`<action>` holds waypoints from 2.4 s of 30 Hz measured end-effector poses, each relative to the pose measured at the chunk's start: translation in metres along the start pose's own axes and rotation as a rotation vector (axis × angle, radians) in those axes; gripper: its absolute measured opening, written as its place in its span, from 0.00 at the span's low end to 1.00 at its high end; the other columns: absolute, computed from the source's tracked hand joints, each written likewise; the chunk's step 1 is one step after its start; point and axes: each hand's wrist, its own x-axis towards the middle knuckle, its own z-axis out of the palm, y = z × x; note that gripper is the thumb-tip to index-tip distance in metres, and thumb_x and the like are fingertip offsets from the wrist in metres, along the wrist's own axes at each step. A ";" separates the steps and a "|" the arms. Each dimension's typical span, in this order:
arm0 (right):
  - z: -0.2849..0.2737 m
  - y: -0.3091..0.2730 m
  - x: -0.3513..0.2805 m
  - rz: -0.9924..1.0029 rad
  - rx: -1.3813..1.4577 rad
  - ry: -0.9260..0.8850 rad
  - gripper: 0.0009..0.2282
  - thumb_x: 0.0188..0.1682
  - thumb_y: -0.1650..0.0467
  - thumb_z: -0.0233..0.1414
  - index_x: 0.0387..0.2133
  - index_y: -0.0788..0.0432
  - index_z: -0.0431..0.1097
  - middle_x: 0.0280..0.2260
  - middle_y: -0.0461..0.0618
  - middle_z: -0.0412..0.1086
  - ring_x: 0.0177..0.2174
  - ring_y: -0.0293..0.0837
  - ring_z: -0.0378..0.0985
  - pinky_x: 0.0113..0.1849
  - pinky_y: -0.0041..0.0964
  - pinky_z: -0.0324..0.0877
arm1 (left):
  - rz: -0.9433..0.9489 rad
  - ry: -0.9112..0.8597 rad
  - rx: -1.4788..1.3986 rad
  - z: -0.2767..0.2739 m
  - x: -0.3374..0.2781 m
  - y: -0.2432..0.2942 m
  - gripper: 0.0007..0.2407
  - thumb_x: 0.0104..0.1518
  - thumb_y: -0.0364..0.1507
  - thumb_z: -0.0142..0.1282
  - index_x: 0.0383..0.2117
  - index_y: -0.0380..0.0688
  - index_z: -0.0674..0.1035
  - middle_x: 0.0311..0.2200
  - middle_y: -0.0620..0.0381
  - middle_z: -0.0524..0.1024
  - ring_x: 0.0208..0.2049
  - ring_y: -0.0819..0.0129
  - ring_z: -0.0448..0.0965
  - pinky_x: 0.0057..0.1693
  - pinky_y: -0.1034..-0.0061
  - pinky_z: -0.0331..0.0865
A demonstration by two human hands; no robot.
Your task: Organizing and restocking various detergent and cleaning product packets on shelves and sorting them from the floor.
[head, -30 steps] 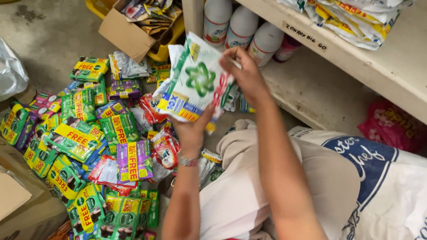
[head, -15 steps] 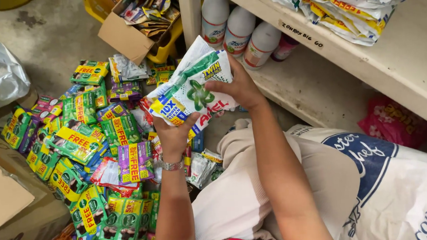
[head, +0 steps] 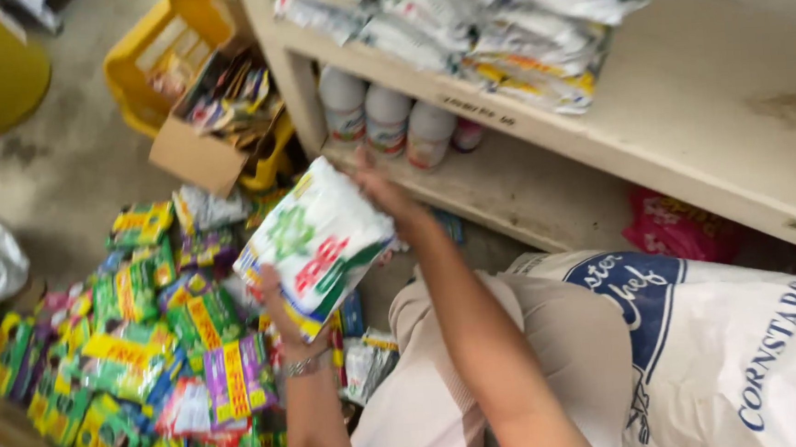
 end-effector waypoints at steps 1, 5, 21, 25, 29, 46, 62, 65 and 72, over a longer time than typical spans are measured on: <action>-0.010 0.016 0.007 -0.022 -0.002 0.007 0.42 0.45 0.39 0.36 0.55 0.62 0.68 0.47 0.54 0.76 0.39 0.44 0.82 0.42 0.38 0.76 | -0.006 -0.022 0.001 0.008 0.001 0.004 0.26 0.63 0.39 0.54 0.63 0.36 0.66 0.58 0.46 0.73 0.55 0.56 0.77 0.60 0.59 0.71; -0.006 0.025 0.000 0.021 0.462 -0.631 0.41 0.58 0.42 0.35 0.62 0.72 0.60 0.55 0.65 0.71 0.46 0.53 0.79 0.46 0.48 0.72 | 0.062 -0.161 -0.069 0.025 -0.002 0.020 0.28 0.63 0.40 0.50 0.65 0.34 0.63 0.60 0.43 0.72 0.58 0.52 0.77 0.63 0.57 0.72; 0.056 0.020 -0.030 -0.356 0.568 -0.159 0.37 0.47 0.54 0.61 0.64 0.65 0.57 0.55 0.57 0.70 0.50 0.48 0.77 0.51 0.46 0.74 | 0.522 0.074 0.334 0.078 0.005 -0.011 0.27 0.68 0.29 0.53 0.70 0.47 0.54 0.65 0.49 0.65 0.60 0.62 0.72 0.63 0.65 0.70; 0.060 -0.008 -0.050 -0.354 0.354 0.011 0.32 0.46 0.57 0.61 0.59 0.61 0.61 0.50 0.55 0.73 0.46 0.45 0.79 0.48 0.45 0.76 | 0.489 0.085 0.371 0.060 -0.004 -0.006 0.29 0.67 0.29 0.51 0.71 0.50 0.50 0.66 0.54 0.63 0.62 0.66 0.70 0.65 0.71 0.67; 0.025 -0.016 -0.083 -0.503 0.231 0.156 0.31 0.45 0.57 0.62 0.57 0.62 0.62 0.46 0.54 0.73 0.43 0.46 0.79 0.45 0.46 0.76 | 0.390 -0.069 0.768 0.075 -0.016 0.004 0.29 0.64 0.24 0.58 0.68 0.41 0.55 0.60 0.47 0.66 0.56 0.66 0.70 0.60 0.72 0.67; -0.026 -0.239 -0.240 -1.111 -0.419 0.656 0.33 0.54 0.55 0.56 0.67 0.62 0.56 0.60 0.54 0.67 0.57 0.45 0.72 0.58 0.44 0.71 | 0.233 -0.516 0.943 0.316 0.069 -0.025 0.25 0.53 0.28 0.68 0.59 0.42 0.76 0.35 0.52 0.84 0.31 0.81 0.77 0.34 0.80 0.76; -0.124 -0.331 -0.229 -1.072 -0.141 0.178 0.19 0.63 0.60 0.47 0.59 0.62 0.65 0.56 0.51 0.69 0.55 0.49 0.73 0.60 0.41 0.66 | 0.944 -0.729 0.937 0.379 0.144 -0.071 0.16 0.59 0.32 0.64 0.52 0.49 0.77 0.28 0.55 0.81 0.27 0.63 0.83 0.38 0.70 0.75; -0.132 -0.340 -0.224 -1.040 -0.212 0.188 0.17 0.63 0.61 0.49 0.57 0.61 0.66 0.53 0.51 0.70 0.53 0.48 0.74 0.59 0.43 0.67 | 1.024 -0.707 0.938 0.381 0.170 -0.091 0.13 0.57 0.31 0.63 0.48 0.47 0.78 0.32 0.53 0.82 0.33 0.57 0.84 0.41 0.66 0.76; -0.155 -0.366 -0.193 -0.741 -0.326 0.494 0.13 0.58 0.64 0.57 0.49 0.58 0.72 0.45 0.48 0.78 0.45 0.45 0.82 0.50 0.50 0.78 | 0.919 -0.515 1.166 0.375 0.195 -0.098 0.07 0.54 0.32 0.63 0.33 0.43 0.81 0.27 0.49 0.82 0.31 0.50 0.83 0.41 0.60 0.75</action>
